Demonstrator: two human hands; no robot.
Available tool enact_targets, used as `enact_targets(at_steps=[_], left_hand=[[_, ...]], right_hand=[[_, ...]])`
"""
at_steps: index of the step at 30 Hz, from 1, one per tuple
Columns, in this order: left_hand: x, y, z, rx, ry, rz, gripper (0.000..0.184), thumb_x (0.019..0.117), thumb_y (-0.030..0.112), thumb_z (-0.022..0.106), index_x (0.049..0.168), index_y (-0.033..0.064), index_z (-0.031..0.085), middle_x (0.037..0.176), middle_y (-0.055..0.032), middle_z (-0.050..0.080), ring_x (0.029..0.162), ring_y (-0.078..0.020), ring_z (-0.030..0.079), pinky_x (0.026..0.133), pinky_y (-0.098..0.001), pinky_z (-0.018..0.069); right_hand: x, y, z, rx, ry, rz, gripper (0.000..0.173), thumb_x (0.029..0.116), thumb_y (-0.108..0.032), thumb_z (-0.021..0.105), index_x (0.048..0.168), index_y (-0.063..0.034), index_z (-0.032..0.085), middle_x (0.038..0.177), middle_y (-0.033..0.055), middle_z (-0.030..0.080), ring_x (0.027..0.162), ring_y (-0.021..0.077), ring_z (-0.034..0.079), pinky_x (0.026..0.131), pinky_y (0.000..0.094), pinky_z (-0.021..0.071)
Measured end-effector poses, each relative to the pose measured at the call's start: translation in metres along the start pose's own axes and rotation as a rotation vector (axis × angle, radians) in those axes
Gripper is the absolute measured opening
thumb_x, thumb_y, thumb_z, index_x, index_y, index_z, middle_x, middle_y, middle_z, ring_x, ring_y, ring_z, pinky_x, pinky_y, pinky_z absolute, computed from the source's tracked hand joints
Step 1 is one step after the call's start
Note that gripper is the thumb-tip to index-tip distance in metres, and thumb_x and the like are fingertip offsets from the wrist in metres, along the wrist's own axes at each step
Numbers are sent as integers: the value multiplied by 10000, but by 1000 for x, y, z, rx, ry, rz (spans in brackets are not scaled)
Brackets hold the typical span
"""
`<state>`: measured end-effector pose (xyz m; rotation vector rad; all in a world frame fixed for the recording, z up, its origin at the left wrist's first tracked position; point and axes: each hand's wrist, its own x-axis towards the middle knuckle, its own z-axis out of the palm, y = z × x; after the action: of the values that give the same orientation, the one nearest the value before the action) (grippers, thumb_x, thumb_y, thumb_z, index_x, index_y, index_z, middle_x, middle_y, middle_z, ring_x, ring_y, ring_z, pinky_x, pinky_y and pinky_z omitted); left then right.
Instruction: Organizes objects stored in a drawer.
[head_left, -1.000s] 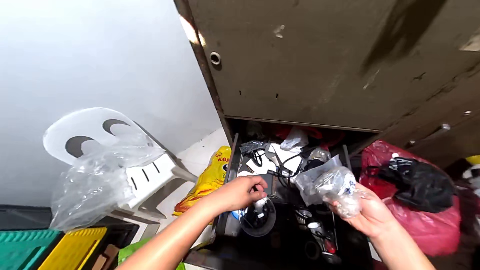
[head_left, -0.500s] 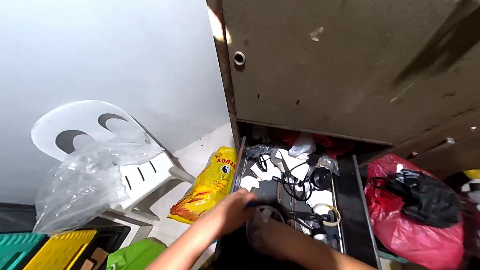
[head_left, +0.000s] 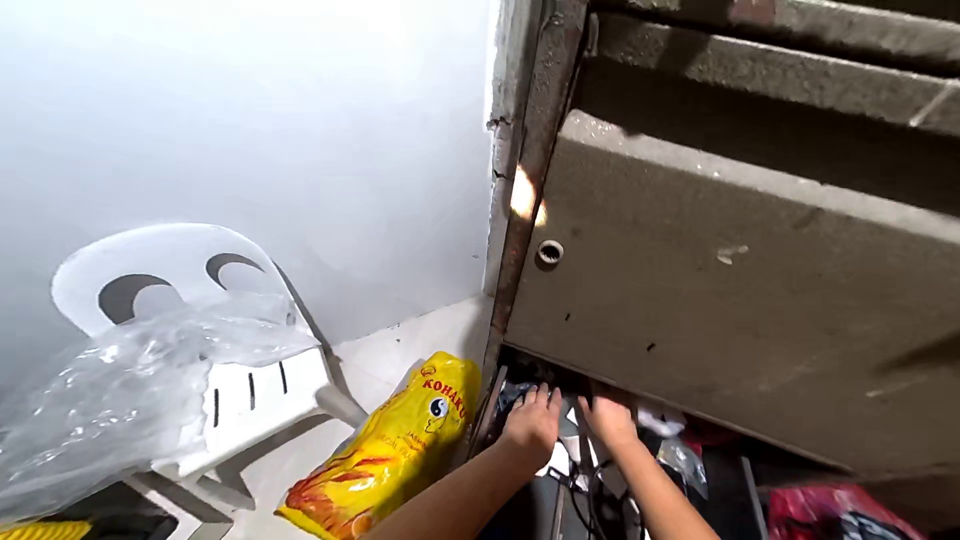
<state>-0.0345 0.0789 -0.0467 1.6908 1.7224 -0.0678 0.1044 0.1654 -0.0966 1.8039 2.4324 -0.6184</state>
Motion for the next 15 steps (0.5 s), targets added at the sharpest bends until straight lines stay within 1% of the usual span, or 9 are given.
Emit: enact_targets(at_steps=[1,2,3,5,7,9,11,13,15], left_hand=[[23,2,0,23,-5,-40,736,951,-69,560,1610,32,248,1650,-252,245,1536,-440,213,1220,-614,213],[44,2,3,44,-6,-80,671,933,-53,600,1554,6,354,1577,-272,365,1488,-462,297,1204,-646,211],[62,0,9,58,-15,-132,567,926,-16,631,1471,-11,476,1492,-270,480,1423,-462,394,1178,-654,250],[86,-11,20,24,-58,-223,448,947,54,633,1387,-6,575,1436,-250,550,1352,-448,488,1112,-643,360],[94,-20,30,-33,-85,-260,557,952,53,620,1492,91,490,1463,-217,537,1327,-439,521,1033,-636,449],[80,-18,39,-97,-136,-257,713,965,78,605,1607,172,311,1479,-230,518,1330,-440,528,1026,-623,462],[48,-14,50,-156,-172,-197,687,995,104,590,1600,54,268,1473,-285,493,1337,-461,510,1070,-629,422],[11,-7,63,-220,-246,-165,762,981,76,606,1603,-16,175,1512,-317,429,1352,-477,489,1087,-628,414],[-25,0,77,-245,-344,-215,808,971,80,613,1600,-37,118,1513,-328,412,1331,-484,507,1067,-612,444]], right_hand=[[16,9,2,36,-66,28,556,1038,-308,589,1453,55,513,1481,276,521,1434,406,449,1202,556,310],[32,21,8,145,-120,41,570,1009,-283,656,1456,40,511,1493,252,514,1437,358,447,1213,497,306],[44,35,15,222,-162,46,553,991,-256,682,1440,27,532,1467,236,538,1400,324,484,1193,455,348],[54,53,17,260,-220,96,501,999,-207,666,1416,44,544,1436,248,555,1360,326,516,1164,447,383],[48,63,12,101,-286,187,522,1058,-259,561,1468,55,487,1521,262,478,1457,367,415,1220,505,292],[33,74,14,-52,-360,198,522,1069,-271,521,1485,42,473,1530,267,466,1466,401,397,1211,568,281],[6,81,10,-76,-298,70,522,994,-201,619,1488,-62,521,1455,241,559,1390,415,494,1156,610,350],[-22,93,14,6,-258,-164,564,929,-67,645,1475,-187,571,1396,176,622,1315,372,570,1114,579,420],[-55,96,20,96,-285,-319,541,896,3,642,1407,-172,637,1347,168,650,1270,362,602,1085,575,450]])
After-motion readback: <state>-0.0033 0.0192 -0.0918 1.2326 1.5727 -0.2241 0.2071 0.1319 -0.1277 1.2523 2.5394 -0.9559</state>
